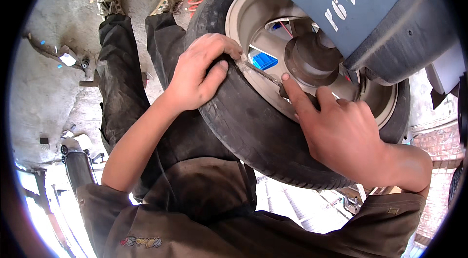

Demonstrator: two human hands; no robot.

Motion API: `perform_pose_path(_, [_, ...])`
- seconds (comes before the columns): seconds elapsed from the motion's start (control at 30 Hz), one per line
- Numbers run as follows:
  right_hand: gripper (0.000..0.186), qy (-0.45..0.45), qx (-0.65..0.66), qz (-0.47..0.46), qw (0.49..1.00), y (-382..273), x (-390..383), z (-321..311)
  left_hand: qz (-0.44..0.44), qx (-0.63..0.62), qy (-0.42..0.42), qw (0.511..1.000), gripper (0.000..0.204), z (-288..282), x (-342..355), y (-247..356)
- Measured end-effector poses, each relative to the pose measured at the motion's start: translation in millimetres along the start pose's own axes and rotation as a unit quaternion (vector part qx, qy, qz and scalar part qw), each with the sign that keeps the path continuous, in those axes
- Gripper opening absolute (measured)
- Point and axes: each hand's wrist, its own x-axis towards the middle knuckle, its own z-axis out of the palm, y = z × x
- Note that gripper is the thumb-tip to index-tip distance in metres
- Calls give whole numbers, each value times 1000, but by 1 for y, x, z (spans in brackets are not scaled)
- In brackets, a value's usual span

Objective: The person secures a tire on a balancing machine and uses a hammer to tap and adjust small metal weights on the rim. The person repeatedly positions and hammers the weights around the rim edge to balance the tire.

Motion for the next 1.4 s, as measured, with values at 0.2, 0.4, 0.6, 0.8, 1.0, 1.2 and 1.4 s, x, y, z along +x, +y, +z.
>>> perform_pose_path(0.2, [65, 28, 65, 13, 997, 14, -1, 21, -18, -4, 9, 1000, 27, 0, 0, -1])
perform_pose_path(0.4, [65, 58, 183, 22, 981, 23, 3, 37, -30, 15, 6, 999, 34, -2, 1, 2])
perform_pose_path(0.6, [64, 63, 165, -14, 984, 42, 8, 34, -39, 8, 1, 999, 39, -4, -2, 6])
perform_pose_path(0.8, [67, 31, 93, 30, 995, 36, -23, 24, 7, 50, -48, 998, 40, -2, 3, 7])
perform_pose_path(1.0, [66, 42, 77, 11, 996, 39, -11, 22, -66, 50, 5, 997, 44, -15, 21, -76])
perform_pose_path(1.2, [65, 47, 42, 5, 998, 34, -6, 19, -272, -199, 124, 933, 51, -19, 24, -110])
perform_pose_path(1.4, [65, 40, 45, -15, 998, 34, 2, 5, -445, -520, 178, 707, 67, -5, 16, -155])
